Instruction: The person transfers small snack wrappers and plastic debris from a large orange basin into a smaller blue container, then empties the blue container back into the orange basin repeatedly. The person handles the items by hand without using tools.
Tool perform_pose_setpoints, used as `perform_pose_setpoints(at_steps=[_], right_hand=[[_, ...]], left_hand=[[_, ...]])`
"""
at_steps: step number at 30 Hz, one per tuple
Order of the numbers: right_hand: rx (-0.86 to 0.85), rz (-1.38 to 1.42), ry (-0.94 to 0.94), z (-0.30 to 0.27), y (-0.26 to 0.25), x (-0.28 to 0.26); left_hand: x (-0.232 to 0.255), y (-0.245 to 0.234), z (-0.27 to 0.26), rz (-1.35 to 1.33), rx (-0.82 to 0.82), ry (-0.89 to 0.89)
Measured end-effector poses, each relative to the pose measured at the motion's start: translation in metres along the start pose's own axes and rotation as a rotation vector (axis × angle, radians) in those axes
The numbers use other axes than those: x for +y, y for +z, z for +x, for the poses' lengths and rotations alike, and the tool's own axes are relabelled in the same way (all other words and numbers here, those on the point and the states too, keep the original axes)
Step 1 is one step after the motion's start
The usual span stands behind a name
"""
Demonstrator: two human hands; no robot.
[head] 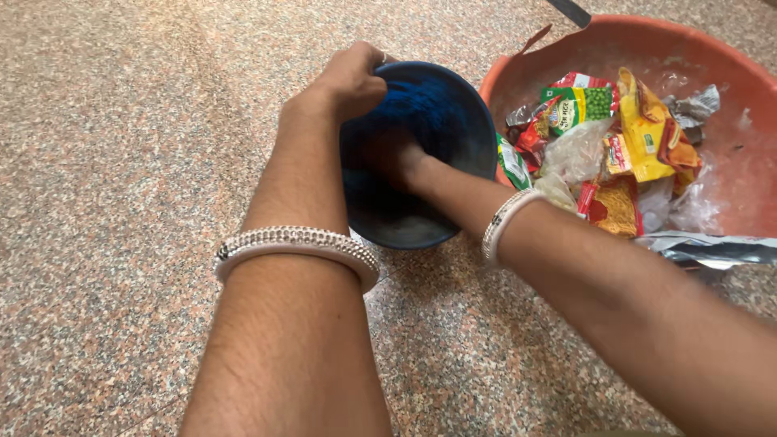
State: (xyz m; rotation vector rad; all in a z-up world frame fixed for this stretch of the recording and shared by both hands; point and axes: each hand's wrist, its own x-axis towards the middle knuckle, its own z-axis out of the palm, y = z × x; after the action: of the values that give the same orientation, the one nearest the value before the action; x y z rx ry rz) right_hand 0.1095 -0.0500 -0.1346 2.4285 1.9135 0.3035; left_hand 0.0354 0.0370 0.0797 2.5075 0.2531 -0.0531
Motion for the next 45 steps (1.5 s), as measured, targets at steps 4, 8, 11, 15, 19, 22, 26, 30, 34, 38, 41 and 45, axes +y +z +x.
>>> perform_pose_setpoints(at_steps=[4, 8, 11, 15, 19, 22, 26, 30, 34, 38, 41, 45], right_hand=[[0.093, -0.224, -0.209, 0.006, 0.001, -0.006], [0.032, -0.102, 0.085, 0.006, 0.009, -0.001], [-0.125, 0.169, 0.311, -0.002, 0.024, 0.001], [-0.131, 0.341, 0.438, -0.003, 0.036, -0.014], [-0.070, 0.373, 0.529, 0.020, 0.032, -0.015], [-0.040, 0.331, 0.486, 0.033, 0.024, -0.021], [-0.053, 0.262, 0.305, 0.029, 0.018, -0.039], [-0.125, 0.200, 0.134, 0.011, 0.010, -0.021], [-0.095, 0.212, 0.383, 0.024, 0.008, 0.000], [-0.040, 0.243, 0.494, 0.038, 0.009, -0.009], [-0.038, 0.232, 0.317, 0.026, 0.005, -0.024], [-0.079, 0.111, -0.049, -0.004, -0.016, -0.025]], left_hand=[[-0.002, 0.000, 0.004, -0.033, -0.031, 0.031], [0.008, 0.004, 0.007, -0.017, -0.078, 0.045], [0.010, 0.001, 0.003, -0.010, -0.097, 0.037], [0.011, 0.002, 0.002, 0.033, -0.057, 0.040], [0.007, 0.004, -0.002, -0.046, -0.053, -0.022], [0.004, 0.002, -0.003, -0.061, -0.060, -0.021], [-0.007, 0.002, 0.005, -0.003, -0.001, -0.019], [-0.021, 0.001, 0.016, 0.017, 0.063, 0.016], [-0.013, 0.004, 0.015, -0.029, -0.007, -0.002], [0.007, 0.004, 0.006, -0.009, -0.049, -0.078], [0.011, 0.002, -0.001, -0.025, -0.049, -0.090], [0.014, -0.001, -0.011, -0.035, -0.043, -0.117]])
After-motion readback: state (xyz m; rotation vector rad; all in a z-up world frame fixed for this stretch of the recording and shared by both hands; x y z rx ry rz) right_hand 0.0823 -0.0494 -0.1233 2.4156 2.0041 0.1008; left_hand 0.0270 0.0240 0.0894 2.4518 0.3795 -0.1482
